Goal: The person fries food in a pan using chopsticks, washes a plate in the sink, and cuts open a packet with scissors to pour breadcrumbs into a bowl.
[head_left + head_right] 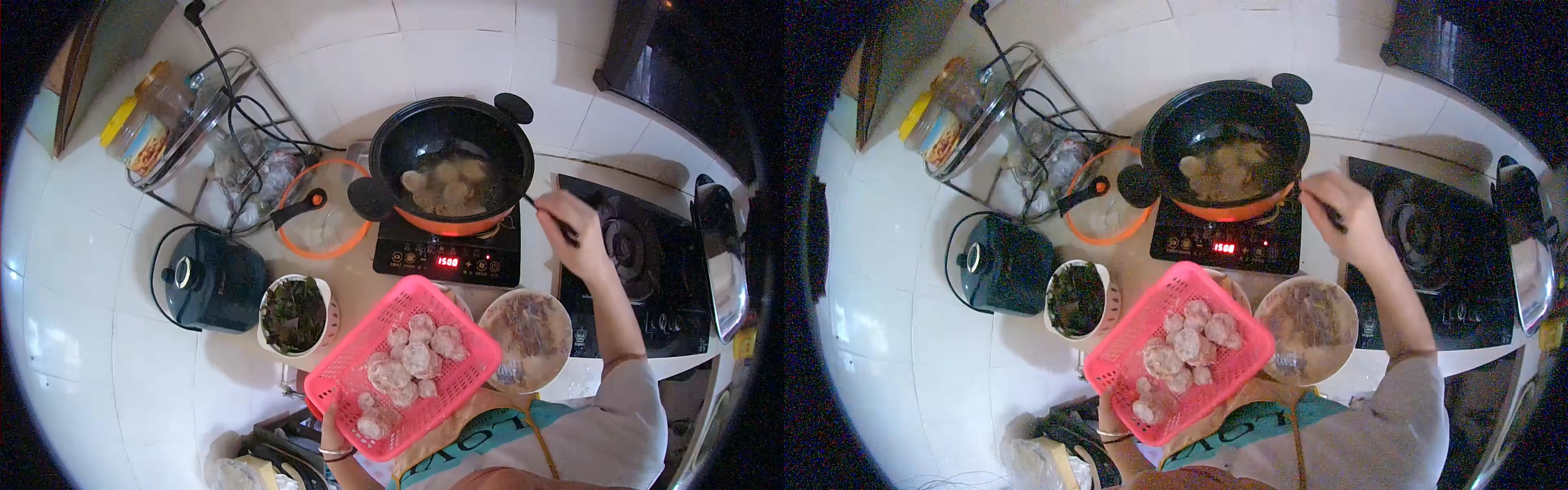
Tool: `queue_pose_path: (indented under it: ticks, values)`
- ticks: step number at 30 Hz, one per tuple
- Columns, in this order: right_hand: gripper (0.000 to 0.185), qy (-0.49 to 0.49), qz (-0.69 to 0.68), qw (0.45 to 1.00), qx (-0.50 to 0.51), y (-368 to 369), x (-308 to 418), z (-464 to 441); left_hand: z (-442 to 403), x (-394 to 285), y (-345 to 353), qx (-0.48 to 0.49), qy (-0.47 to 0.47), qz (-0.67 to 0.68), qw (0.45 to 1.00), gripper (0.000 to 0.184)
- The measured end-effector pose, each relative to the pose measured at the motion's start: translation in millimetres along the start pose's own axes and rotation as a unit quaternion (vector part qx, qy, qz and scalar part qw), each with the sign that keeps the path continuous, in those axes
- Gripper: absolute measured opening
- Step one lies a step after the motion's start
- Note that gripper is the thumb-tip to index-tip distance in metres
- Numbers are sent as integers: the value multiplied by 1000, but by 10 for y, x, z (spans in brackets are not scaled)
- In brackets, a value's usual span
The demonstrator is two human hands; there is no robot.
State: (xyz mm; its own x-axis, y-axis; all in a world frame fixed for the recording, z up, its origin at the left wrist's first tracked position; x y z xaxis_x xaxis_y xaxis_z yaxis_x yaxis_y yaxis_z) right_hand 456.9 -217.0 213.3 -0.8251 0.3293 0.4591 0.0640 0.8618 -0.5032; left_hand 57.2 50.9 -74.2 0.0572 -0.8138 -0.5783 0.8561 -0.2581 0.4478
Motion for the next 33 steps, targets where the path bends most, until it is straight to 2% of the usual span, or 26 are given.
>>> queue_pose_path:
  ticks: [1,5,13,20,24,27,30,31,33]
  values:
    - [15,-1,6,1000,0,10,17,54,-2,9,-18,0,-5,1,1000,53]
    - [17,60,-45,991,-109,-152,-115,271,29,-20,30,-8,2,-19,1000,56]
    - [24,33,-18,993,-116,-62,-56,427,150,-66,167,-11,25,-64,998,62]
    - [15,58,-56,986,-148,-92,-158,482,204,-69,119,-9,11,-70,997,63]
    - [15,54,-45,986,-151,-94,-151,444,223,-146,-116,-6,50,-122,991,62]
    - [15,58,-52,987,-141,-54,-127,473,261,-307,-39,-46,88,-158,982,65]
    - [17,49,-53,987,-140,-44,-97,507,369,-486,28,-33,96,-183,978,67]
    - [18,51,-50,988,-138,-33,-91,498,374,-584,-34,-70,81,-202,973,62]
    - [20,58,-46,988,-133,-22,-93,497,512,-1040,-70,-204,166,-366,893,56]
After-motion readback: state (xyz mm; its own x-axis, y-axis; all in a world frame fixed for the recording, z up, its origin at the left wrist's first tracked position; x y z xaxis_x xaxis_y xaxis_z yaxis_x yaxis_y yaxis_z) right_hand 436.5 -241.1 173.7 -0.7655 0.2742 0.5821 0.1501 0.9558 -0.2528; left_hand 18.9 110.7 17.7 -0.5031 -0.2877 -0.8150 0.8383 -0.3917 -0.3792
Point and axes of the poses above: each hand's wrist, its own z-axis away from the middle knuckle, its own y-axis out of the palm, x = y × z, the point moved 10 cm from there along -z, towards the middle knuckle, and after that the axes turned 11 degrees about -x, right-handed, at the moved point
